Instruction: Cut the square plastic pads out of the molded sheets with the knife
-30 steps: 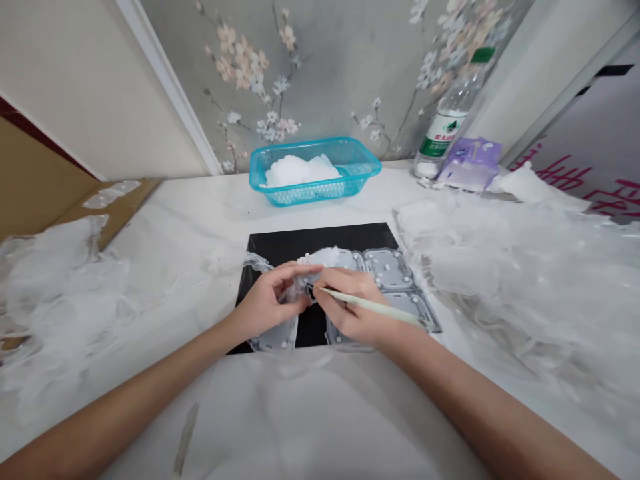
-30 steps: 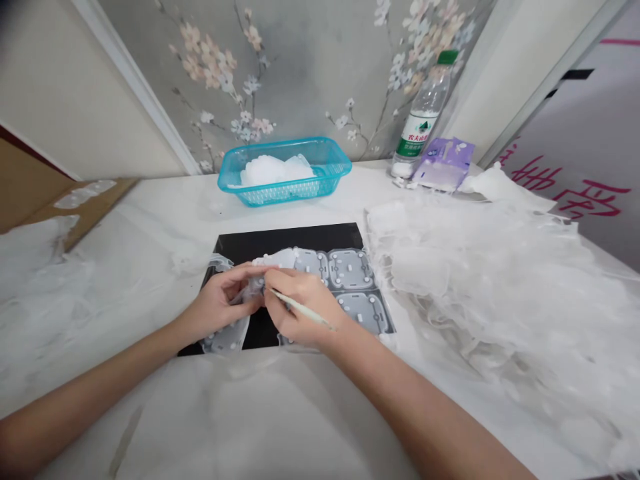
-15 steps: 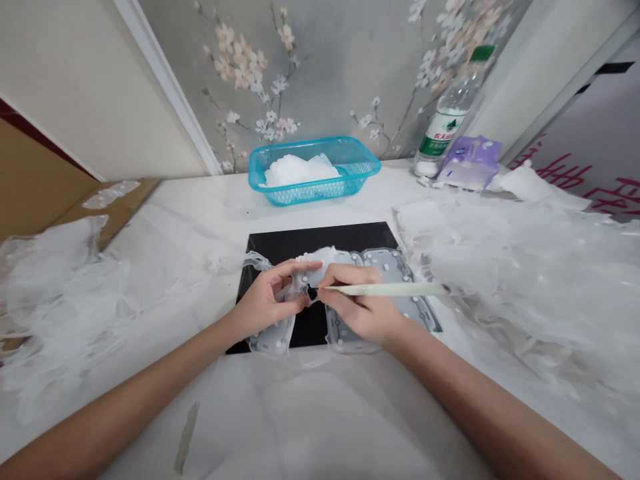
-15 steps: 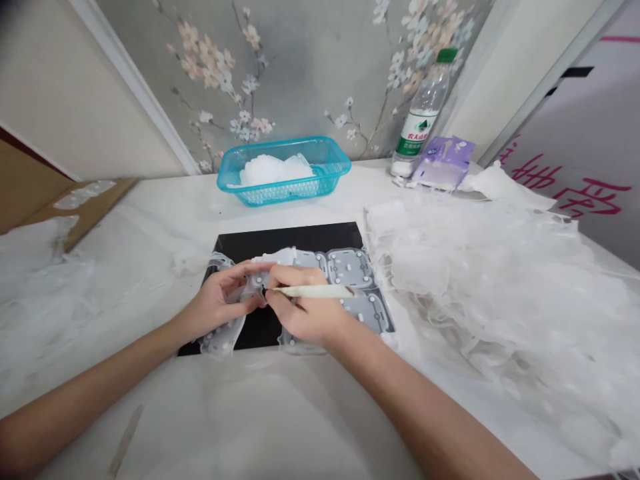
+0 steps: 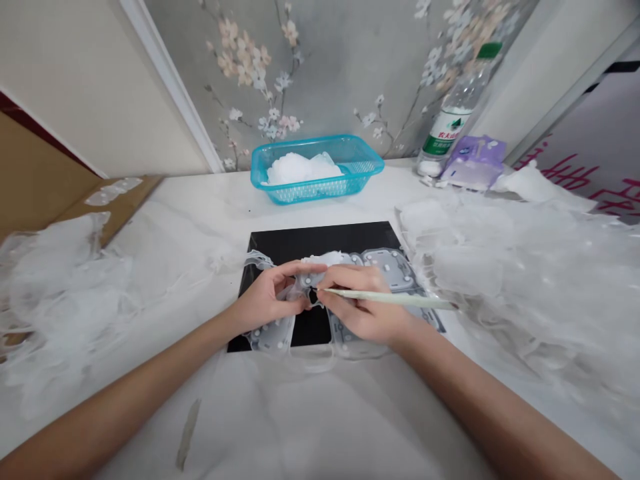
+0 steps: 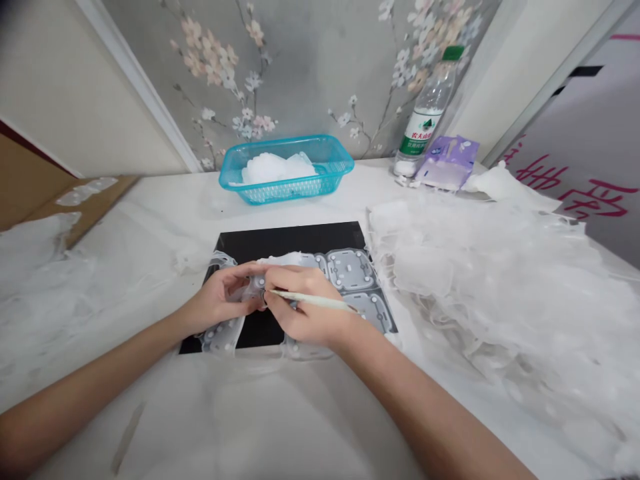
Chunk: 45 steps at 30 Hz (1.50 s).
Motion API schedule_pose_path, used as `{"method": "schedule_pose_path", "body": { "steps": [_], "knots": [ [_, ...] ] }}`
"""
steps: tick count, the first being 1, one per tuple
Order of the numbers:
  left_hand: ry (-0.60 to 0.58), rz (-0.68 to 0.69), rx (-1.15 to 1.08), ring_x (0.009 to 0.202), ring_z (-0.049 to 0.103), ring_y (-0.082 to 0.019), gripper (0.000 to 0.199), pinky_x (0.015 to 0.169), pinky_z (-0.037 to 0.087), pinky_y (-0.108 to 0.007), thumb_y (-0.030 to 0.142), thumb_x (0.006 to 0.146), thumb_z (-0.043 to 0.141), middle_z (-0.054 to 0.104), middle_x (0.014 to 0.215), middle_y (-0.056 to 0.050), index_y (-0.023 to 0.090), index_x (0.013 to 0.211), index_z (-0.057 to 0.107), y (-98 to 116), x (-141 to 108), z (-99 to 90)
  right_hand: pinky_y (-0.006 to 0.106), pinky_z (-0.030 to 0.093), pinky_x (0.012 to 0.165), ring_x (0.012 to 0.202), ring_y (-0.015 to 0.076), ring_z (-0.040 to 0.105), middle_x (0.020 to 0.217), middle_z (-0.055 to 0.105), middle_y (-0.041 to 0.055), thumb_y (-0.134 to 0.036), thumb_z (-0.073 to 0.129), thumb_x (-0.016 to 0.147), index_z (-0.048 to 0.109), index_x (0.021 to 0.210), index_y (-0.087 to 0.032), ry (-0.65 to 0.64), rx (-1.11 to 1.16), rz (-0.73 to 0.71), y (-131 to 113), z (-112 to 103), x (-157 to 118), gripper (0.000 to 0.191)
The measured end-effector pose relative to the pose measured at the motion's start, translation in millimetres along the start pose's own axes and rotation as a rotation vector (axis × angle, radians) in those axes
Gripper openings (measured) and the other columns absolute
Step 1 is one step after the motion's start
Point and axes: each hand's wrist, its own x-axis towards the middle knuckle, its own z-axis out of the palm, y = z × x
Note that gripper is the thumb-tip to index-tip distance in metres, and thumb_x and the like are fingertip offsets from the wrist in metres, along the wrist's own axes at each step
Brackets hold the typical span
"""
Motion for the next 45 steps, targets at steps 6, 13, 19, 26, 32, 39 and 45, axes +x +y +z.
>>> {"method": "schedule_pose_path", "body": {
  "steps": [6, 13, 19, 26, 32, 39, 45],
  "knots": [
    [0.002, 0.033, 0.008, 0.103, 0.059, -0.019, 0.047, 0.085, 0.05, -0.028, 0.011, 0.072, 0.063, 0.063, 0.113, -0.006, 0.021, 0.118, 0.06, 0.8, 0.2, 0.5, 0.021, 0.035, 0.056, 0.06, 0.01, 0.046, 0.065, 0.05, -0.0007, -0.01, 0.044, 0.08, 0.045, 0.068, -0.018, -0.129, -0.158, 0.04, -0.1, 1.6, -1.7, 0.015],
    [-0.055, 0.051, -0.005, 0.104, 0.06, -0.02, 0.052, 0.079, 0.053, -0.025, 0.007, 0.072, 0.061, 0.058, 0.123, -0.008, 0.021, 0.122, 0.058, 2.5, -0.4, 2.9, 0.023, 0.034, 0.056, 0.063, 0.0116, 0.046, 0.071, 0.051, 0.0017, -0.011, 0.037, 0.083, 0.045, 0.069, -0.019, -0.264, -0.353, -0.033, 8.5, 7.2, -4.6, 0.018],
    [-0.014, 0.026, 0.046, 0.093, 0.063, -0.016, 0.051, 0.079, 0.052, -0.025, 0.012, 0.074, 0.064, 0.059, 0.123, -0.007, 0.023, 0.123, 0.057, -0.1, -1.2, -0.1, 0.021, 0.032, 0.051, 0.053, 0.0083, 0.042, 0.058, 0.048, -0.0024, -0.012, 0.046, 0.079, 0.047, 0.064, -0.018, -0.06, -0.115, 0.062, -1.7, -1.5, -1.2, 0.016],
    [0.006, 0.026, 0.074, 0.096, 0.062, -0.018, 0.051, 0.079, 0.051, -0.026, 0.015, 0.074, 0.065, 0.06, 0.122, -0.006, 0.024, 0.124, 0.056, -1.7, -2.6, 1.9, 0.02, 0.033, 0.05, 0.05, 0.0072, 0.042, 0.056, 0.049, -0.0033, -0.013, 0.049, 0.078, 0.05, 0.064, -0.018, 0.016, -0.004, 0.16, -5.7, 0.1, -1.7, 0.015],
    [0.021, 0.077, 0.109, 0.113, 0.055, -0.02, 0.05, 0.094, 0.045, -0.029, 0.014, 0.075, 0.063, 0.056, 0.126, -0.007, 0.023, 0.123, 0.056, 0.7, -2.5, 6.1, 0.019, 0.033, 0.049, 0.05, 0.0071, 0.042, 0.055, 0.046, -0.004, -0.011, 0.047, 0.078, 0.047, 0.064, -0.018, 0.008, -0.053, 0.137, -2.3, 4.9, -1.6, 0.015],
    [0.038, 0.079, 0.146, 0.116, 0.053, -0.023, 0.048, 0.096, 0.044, -0.032, 0.012, 0.073, 0.063, 0.058, 0.126, -0.008, 0.022, 0.12, 0.059, 7.0, -2.3, 7.5, 0.021, 0.032, 0.051, 0.054, 0.0097, 0.045, 0.061, 0.049, -0.0011, -0.012, 0.041, 0.079, 0.043, 0.068, -0.019, -0.041, -0.27, 0.138, -2.3, 16.0, -5.4, 0.013],
    [0.02, 0.095, 0.174, 0.113, 0.056, -0.021, 0.052, 0.09, 0.048, -0.028, 0.009, 0.073, 0.06, 0.057, 0.124, -0.007, 0.023, 0.123, 0.057, 7.9, -3.1, 9.0, 0.023, 0.029, 0.05, 0.053, 0.011, 0.041, 0.063, 0.048, 0.0007, -0.012, 0.039, 0.078, 0.041, 0.069, -0.019, -0.13, -0.391, 0.155, 5.0, 21.4, -8.5, 0.012]
  ]
}}
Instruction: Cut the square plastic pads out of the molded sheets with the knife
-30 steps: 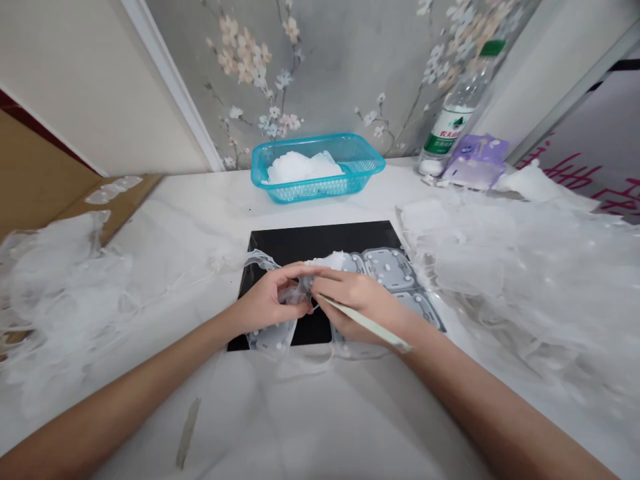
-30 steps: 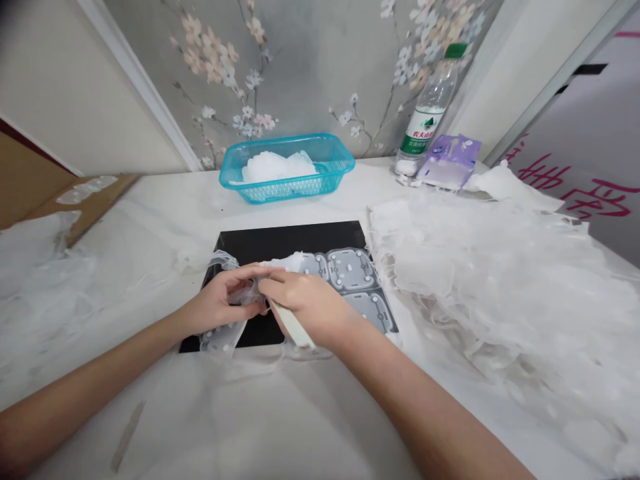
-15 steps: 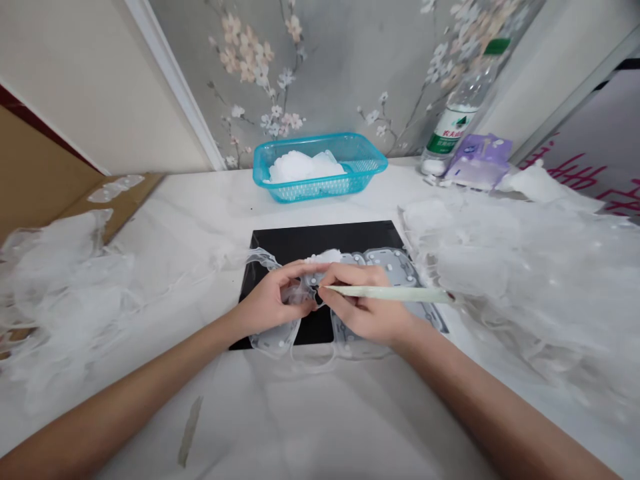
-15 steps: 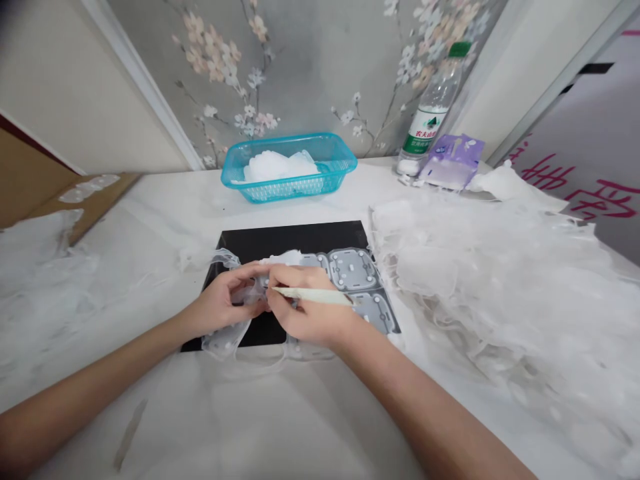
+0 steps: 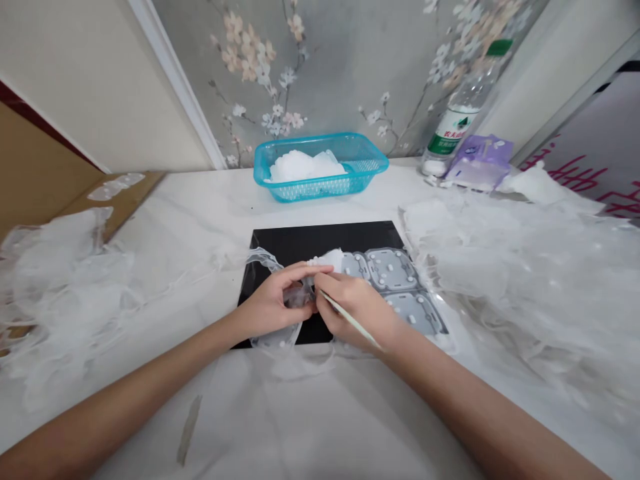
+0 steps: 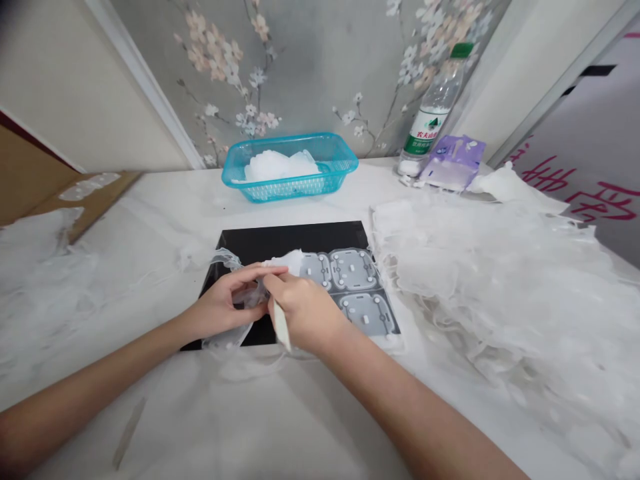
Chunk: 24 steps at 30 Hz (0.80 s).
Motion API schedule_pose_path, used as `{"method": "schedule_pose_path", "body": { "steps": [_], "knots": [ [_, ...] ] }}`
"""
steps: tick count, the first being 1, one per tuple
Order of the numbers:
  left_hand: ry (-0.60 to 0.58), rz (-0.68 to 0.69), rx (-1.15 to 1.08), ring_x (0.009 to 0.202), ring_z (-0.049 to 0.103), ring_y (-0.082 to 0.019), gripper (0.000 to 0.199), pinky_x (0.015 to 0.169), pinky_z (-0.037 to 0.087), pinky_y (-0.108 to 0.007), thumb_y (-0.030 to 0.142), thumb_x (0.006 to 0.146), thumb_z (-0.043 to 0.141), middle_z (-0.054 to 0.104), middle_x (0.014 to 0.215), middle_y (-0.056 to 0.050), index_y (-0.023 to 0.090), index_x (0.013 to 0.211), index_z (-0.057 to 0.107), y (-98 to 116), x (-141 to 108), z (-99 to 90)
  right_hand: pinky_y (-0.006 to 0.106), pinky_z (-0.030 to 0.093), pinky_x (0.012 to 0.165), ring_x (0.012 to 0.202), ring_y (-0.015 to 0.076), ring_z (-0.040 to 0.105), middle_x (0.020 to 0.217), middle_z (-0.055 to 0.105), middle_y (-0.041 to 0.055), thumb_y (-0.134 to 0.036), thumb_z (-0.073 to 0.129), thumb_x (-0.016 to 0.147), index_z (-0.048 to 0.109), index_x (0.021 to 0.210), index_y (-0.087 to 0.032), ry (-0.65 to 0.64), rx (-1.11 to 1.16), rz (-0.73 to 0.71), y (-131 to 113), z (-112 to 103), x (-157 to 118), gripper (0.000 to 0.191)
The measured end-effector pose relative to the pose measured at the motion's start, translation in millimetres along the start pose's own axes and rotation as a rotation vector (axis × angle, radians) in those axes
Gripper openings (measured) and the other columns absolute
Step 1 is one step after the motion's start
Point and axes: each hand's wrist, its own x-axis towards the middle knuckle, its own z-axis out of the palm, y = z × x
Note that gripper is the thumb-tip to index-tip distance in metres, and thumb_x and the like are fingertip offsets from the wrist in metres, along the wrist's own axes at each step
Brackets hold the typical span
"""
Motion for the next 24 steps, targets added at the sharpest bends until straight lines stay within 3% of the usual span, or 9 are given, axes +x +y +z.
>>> {"method": "schedule_pose_path", "body": {
  "steps": [2, 7, 14, 20, 24],
  "knots": [
    [0.012, 0.001, 0.008, 0.116, 0.054, -0.022, 0.053, 0.091, 0.048, -0.029, 0.01, 0.072, 0.062, 0.057, 0.125, -0.007, 0.023, 0.123, 0.057, -1.9, -0.5, -0.2, 0.022, 0.029, 0.049, 0.052, 0.0105, 0.041, 0.061, 0.047, -0.0003, -0.012, 0.04, 0.077, 0.041, 0.067, -0.019, 0.015, 0.032, -0.008, 0.8, -2.1, -0.3, 0.013],
    [0.035, -0.04, 0.02, 0.124, 0.047, -0.025, 0.054, 0.095, 0.045, -0.032, 0.015, 0.071, 0.065, 0.054, 0.132, -0.007, 0.024, 0.124, 0.055, -4.0, -0.4, -2.1, 0.02, 0.032, 0.049, 0.047, 0.0075, 0.041, 0.054, 0.046, -0.004, -0.012, 0.045, 0.077, 0.043, 0.063, -0.019, 0.215, 0.28, -0.004, -4.0, -13.3, -1.5, 0.016],
    [0.034, -0.028, 0.072, 0.119, 0.051, -0.025, 0.053, 0.086, 0.049, -0.03, 0.017, 0.074, 0.064, 0.054, 0.131, -0.008, 0.023, 0.126, 0.054, -4.1, -1.5, -0.5, 0.019, 0.031, 0.047, 0.046, 0.0062, 0.039, 0.053, 0.046, -0.0047, -0.012, 0.047, 0.076, 0.047, 0.062, -0.019, 0.248, 0.355, 0.027, -10.5, -14.0, -1.3, 0.016],
    [0.035, 0.031, 0.075, 0.121, 0.049, -0.023, 0.052, 0.093, 0.046, -0.03, 0.019, 0.076, 0.063, 0.054, 0.131, -0.007, 0.025, 0.127, 0.052, -8.8, -2.3, 1.5, 0.019, 0.03, 0.046, 0.047, 0.0069, 0.038, 0.052, 0.044, -0.0049, -0.012, 0.047, 0.076, 0.046, 0.062, -0.019, 0.224, 0.35, 0.11, -9.1, -10.6, -0.4, 0.016],
    [0.042, 0.04, 0.073, 0.118, 0.052, -0.024, 0.051, 0.092, 0.047, -0.03, 0.016, 0.075, 0.063, 0.056, 0.127, -0.008, 0.023, 0.125, 0.055, -6.3, -0.9, 1.9, 0.019, 0.031, 0.048, 0.048, 0.0075, 0.038, 0.053, 0.043, -0.0043, -0.013, 0.044, 0.079, 0.043, 0.062, -0.019, 0.219, 0.302, 0.076, -8.8, -6.6, -0.6, 0.018]
  ]
}}
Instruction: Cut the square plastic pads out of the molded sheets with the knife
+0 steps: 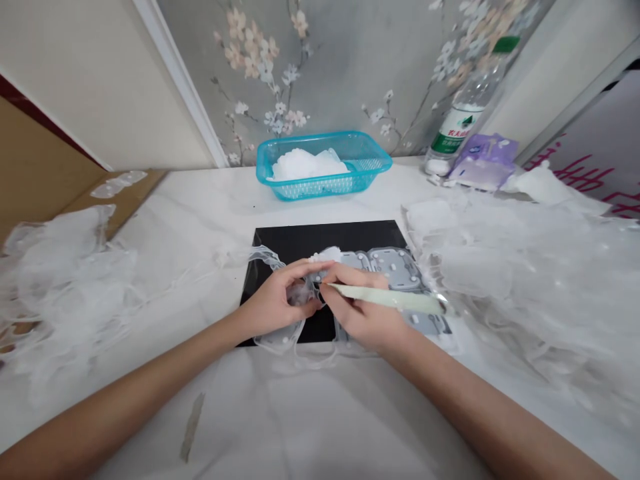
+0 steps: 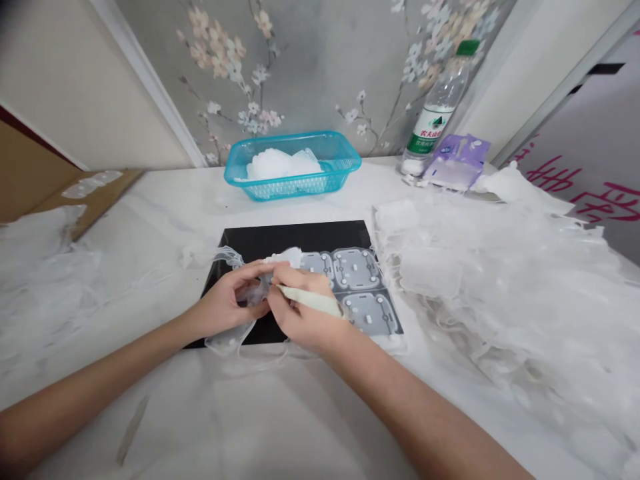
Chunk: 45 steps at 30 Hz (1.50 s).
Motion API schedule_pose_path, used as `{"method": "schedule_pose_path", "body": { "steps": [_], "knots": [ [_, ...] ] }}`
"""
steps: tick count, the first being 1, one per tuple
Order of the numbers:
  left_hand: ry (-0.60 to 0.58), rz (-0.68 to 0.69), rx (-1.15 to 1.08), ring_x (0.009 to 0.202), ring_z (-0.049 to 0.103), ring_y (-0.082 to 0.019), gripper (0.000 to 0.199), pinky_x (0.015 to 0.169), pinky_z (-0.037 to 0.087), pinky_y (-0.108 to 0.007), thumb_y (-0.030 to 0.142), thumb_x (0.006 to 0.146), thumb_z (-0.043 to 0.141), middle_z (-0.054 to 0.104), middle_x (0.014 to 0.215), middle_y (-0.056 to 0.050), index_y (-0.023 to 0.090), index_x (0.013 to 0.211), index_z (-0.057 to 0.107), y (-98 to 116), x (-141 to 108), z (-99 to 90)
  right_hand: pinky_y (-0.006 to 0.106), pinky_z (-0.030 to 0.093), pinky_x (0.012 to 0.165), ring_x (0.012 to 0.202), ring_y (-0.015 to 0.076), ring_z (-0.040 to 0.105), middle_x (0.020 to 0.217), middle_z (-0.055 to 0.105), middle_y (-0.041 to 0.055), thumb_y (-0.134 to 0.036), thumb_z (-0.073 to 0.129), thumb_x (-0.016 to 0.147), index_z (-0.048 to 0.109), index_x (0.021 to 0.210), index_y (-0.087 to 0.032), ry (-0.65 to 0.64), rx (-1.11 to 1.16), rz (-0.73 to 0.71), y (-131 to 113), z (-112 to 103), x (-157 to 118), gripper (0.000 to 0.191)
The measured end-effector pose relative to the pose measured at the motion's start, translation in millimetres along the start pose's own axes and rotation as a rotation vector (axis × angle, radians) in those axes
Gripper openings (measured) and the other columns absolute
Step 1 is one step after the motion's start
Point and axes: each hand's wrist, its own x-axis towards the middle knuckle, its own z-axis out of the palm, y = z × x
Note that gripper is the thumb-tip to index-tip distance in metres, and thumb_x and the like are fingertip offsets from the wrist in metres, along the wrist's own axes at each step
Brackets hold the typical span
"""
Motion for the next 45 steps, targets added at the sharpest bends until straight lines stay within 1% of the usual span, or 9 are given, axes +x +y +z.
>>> {"method": "schedule_pose_path", "body": {
  "steps": [4, 8, 14, 19, 22, 27, 34, 40, 45],
  "knots": [
    [-0.015, 0.012, -0.014, 0.113, 0.055, -0.022, 0.05, 0.091, 0.047, -0.028, 0.012, 0.072, 0.063, 0.059, 0.123, -0.009, 0.02, 0.122, 0.057, 4.1, 0.8, -0.6, 0.019, 0.031, 0.05, 0.051, 0.0082, 0.039, 0.057, 0.042, -0.0033, -0.013, 0.043, 0.08, 0.038, 0.064, -0.019, -0.038, -0.123, -0.071, 3.1, 6.6, -0.8, 0.018],
    [-0.03, 0.027, -0.04, 0.109, 0.057, -0.021, 0.055, 0.08, 0.05, -0.023, 0.007, 0.07, 0.06, 0.06, 0.12, -0.007, 0.021, 0.123, 0.056, 4.9, 0.3, -0.5, 0.02, 0.031, 0.05, 0.052, 0.0086, 0.04, 0.059, 0.044, -0.0022, -0.012, 0.042, 0.079, 0.039, 0.065, -0.019, -0.086, -0.186, -0.085, 5.4, 8.3, -1.5, 0.017],
    [-0.006, -0.074, -0.012, 0.084, 0.062, -0.015, 0.054, 0.056, 0.046, -0.019, 0.015, 0.072, 0.063, 0.056, 0.125, -0.009, 0.02, 0.125, 0.054, 4.9, -0.1, -1.1, 0.019, 0.032, 0.049, 0.047, 0.0072, 0.039, 0.053, 0.044, -0.0044, -0.011, 0.046, 0.078, 0.045, 0.062, -0.019, 0.071, -0.005, -0.102, 0.9, -0.3, -4.3, 0.019],
    [-0.012, -0.056, 0.0, 0.101, 0.059, -0.02, 0.055, 0.07, 0.048, -0.023, 0.016, 0.073, 0.063, 0.054, 0.129, -0.01, 0.02, 0.126, 0.053, 3.1, -0.8, -0.5, 0.018, 0.03, 0.047, 0.046, 0.0059, 0.038, 0.051, 0.042, -0.0064, -0.009, 0.05, 0.075, 0.046, 0.061, -0.018, 0.121, 0.107, -0.009, -1.9, -1.4, -3.5, 0.018],
    [-0.016, -0.047, 0.018, 0.098, 0.06, -0.019, 0.055, 0.069, 0.048, -0.023, 0.017, 0.074, 0.063, 0.054, 0.128, -0.009, 0.023, 0.127, 0.052, 0.0, -1.7, 0.4, 0.018, 0.03, 0.046, 0.046, 0.0056, 0.038, 0.051, 0.042, -0.0066, -0.009, 0.05, 0.075, 0.045, 0.059, -0.018, 0.121, 0.124, 0.026, -1.6, -0.3, -1.5, 0.019],
    [-0.006, -0.033, 0.018, 0.088, 0.063, -0.017, 0.054, 0.063, 0.048, -0.022, 0.018, 0.074, 0.063, 0.055, 0.128, -0.009, 0.024, 0.127, 0.053, -3.5, -1.8, 1.8, 0.019, 0.033, 0.048, 0.048, 0.0065, 0.041, 0.053, 0.046, -0.0055, -0.011, 0.048, 0.077, 0.046, 0.061, -0.019, 0.071, 0.072, 0.042, -0.2, 2.0, -1.6, 0.018],
    [-0.006, 0.026, 0.014, 0.108, 0.058, -0.022, 0.051, 0.079, 0.05, -0.025, 0.014, 0.073, 0.062, 0.059, 0.123, -0.009, 0.018, 0.123, 0.055, 2.5, 0.4, 0.6, 0.021, 0.034, 0.051, 0.052, 0.0095, 0.042, 0.055, 0.044, -0.003, -0.015, 0.043, 0.083, 0.043, 0.062, -0.02, 0.061, -0.079, -0.01, -1.1, 8.9, -5.8, 0.021],
    [-0.03, 0.012, -0.027, 0.105, 0.059, -0.021, 0.055, 0.07, 0.05, -0.021, 0.009, 0.069, 0.061, 0.059, 0.123, -0.008, 0.02, 0.124, 0.056, 5.3, 0.7, 1.1, 0.02, 0.031, 0.049, 0.051, 0.009, 0.038, 0.056, 0.041, -0.0032, -0.012, 0.042, 0.079, 0.035, 0.061, -0.02, -0.003, -0.141, -0.018, 3.0, 13.6, -2.9, 0.021],
    [-0.027, -0.026, -0.026, 0.084, 0.061, -0.014, 0.059, 0.059, 0.046, -0.018, 0.009, 0.069, 0.06, 0.059, 0.121, -0.009, 0.02, 0.126, 0.054, 5.7, -0.5, 2.0, 0.02, 0.032, 0.049, 0.05, 0.0084, 0.04, 0.055, 0.041, -0.0036, -0.012, 0.042, 0.079, 0.036, 0.06, -0.02, -0.018, -0.102, -0.025, 6.5, 12.0, -4.4, 0.022]
  ]
}}
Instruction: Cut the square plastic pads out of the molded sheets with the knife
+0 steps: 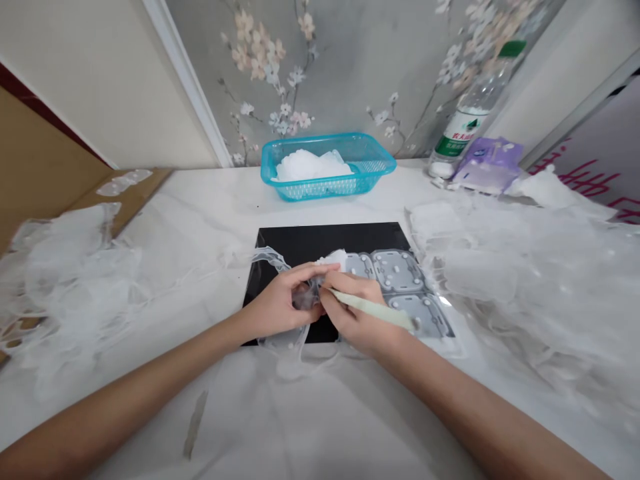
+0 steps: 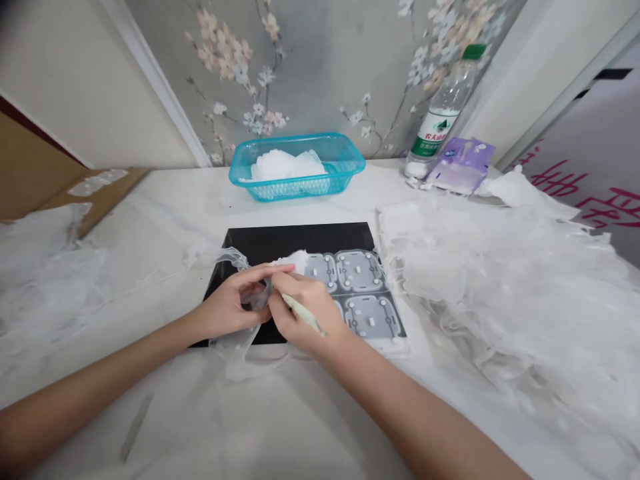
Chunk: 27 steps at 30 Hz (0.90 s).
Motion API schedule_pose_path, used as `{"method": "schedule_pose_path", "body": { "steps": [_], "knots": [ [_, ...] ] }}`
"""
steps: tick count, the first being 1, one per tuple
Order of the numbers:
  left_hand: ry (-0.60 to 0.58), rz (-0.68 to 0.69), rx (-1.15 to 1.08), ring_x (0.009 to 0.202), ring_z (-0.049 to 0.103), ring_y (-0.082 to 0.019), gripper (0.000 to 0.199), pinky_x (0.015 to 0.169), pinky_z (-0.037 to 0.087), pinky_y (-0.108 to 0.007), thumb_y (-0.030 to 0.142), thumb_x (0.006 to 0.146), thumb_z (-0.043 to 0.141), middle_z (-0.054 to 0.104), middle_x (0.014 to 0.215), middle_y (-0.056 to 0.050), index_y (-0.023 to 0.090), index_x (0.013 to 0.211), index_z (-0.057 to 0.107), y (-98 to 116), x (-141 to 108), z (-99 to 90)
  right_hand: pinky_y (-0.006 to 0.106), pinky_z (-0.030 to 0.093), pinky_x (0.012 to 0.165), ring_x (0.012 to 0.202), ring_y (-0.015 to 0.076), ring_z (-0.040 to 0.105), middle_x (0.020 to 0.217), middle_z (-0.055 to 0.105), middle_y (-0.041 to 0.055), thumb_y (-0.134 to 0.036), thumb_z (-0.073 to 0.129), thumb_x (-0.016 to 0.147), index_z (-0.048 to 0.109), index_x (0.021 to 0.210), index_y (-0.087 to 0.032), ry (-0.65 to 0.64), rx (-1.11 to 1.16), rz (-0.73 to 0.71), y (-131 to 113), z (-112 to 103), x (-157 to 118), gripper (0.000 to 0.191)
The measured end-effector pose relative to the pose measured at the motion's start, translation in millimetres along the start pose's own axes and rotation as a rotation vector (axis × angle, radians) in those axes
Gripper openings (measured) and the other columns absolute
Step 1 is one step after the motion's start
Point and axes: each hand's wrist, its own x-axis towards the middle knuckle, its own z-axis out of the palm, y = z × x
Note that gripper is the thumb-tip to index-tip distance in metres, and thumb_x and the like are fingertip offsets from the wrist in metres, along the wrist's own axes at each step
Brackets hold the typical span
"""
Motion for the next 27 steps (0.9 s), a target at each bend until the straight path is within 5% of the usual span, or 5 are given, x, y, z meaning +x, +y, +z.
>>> {"method": "schedule_pose_path", "body": {
  "steps": [6, 14, 19, 27],
  "knots": [
    [0.006, -0.04, -0.005, 0.056, 0.048, -0.003, 0.055, 0.049, 0.04, -0.017, 0.017, 0.073, 0.063, 0.056, 0.124, -0.009, 0.021, 0.127, 0.052, -1.5, -0.6, -1.7, 0.019, 0.032, 0.048, 0.047, 0.0074, 0.041, 0.051, 0.043, -0.0047, -0.012, 0.047, 0.079, 0.045, 0.062, -0.019, 0.157, 0.064, -0.044, -8.6, -9.3, -3.6, 0.019],
    [0.005, -0.021, 0.018, 0.083, 0.061, -0.015, 0.059, 0.056, 0.044, -0.019, 0.015, 0.071, 0.063, 0.056, 0.126, -0.01, 0.021, 0.128, 0.051, -1.9, -0.5, -0.6, 0.02, 0.034, 0.05, 0.05, 0.0078, 0.042, 0.055, 0.045, -0.0043, -0.014, 0.046, 0.082, 0.047, 0.064, -0.019, 0.131, 0.105, 0.025, -9.5, -7.1, -0.7, 0.019],
    [0.013, 0.034, 0.014, 0.113, 0.055, -0.023, 0.06, 0.085, 0.048, -0.027, 0.011, 0.07, 0.062, 0.056, 0.129, -0.009, 0.021, 0.128, 0.052, -3.8, -0.7, -0.1, 0.02, 0.034, 0.052, 0.051, 0.0086, 0.042, 0.055, 0.044, -0.004, -0.014, 0.044, 0.083, 0.044, 0.064, -0.019, 0.093, 0.077, 0.033, -7.6, -5.5, -0.1, 0.02],
    [0.005, -0.034, -0.039, 0.086, 0.063, -0.016, 0.055, 0.068, 0.05, -0.023, 0.012, 0.071, 0.06, 0.056, 0.128, -0.011, 0.018, 0.125, 0.053, -1.4, -0.9, 1.3, 0.02, 0.03, 0.05, 0.051, 0.009, 0.037, 0.054, 0.039, -0.0041, -0.011, 0.042, 0.081, 0.037, 0.061, -0.02, 0.06, -0.002, -0.001, -6.3, -3.9, 3.1, 0.022]
  ]
}}
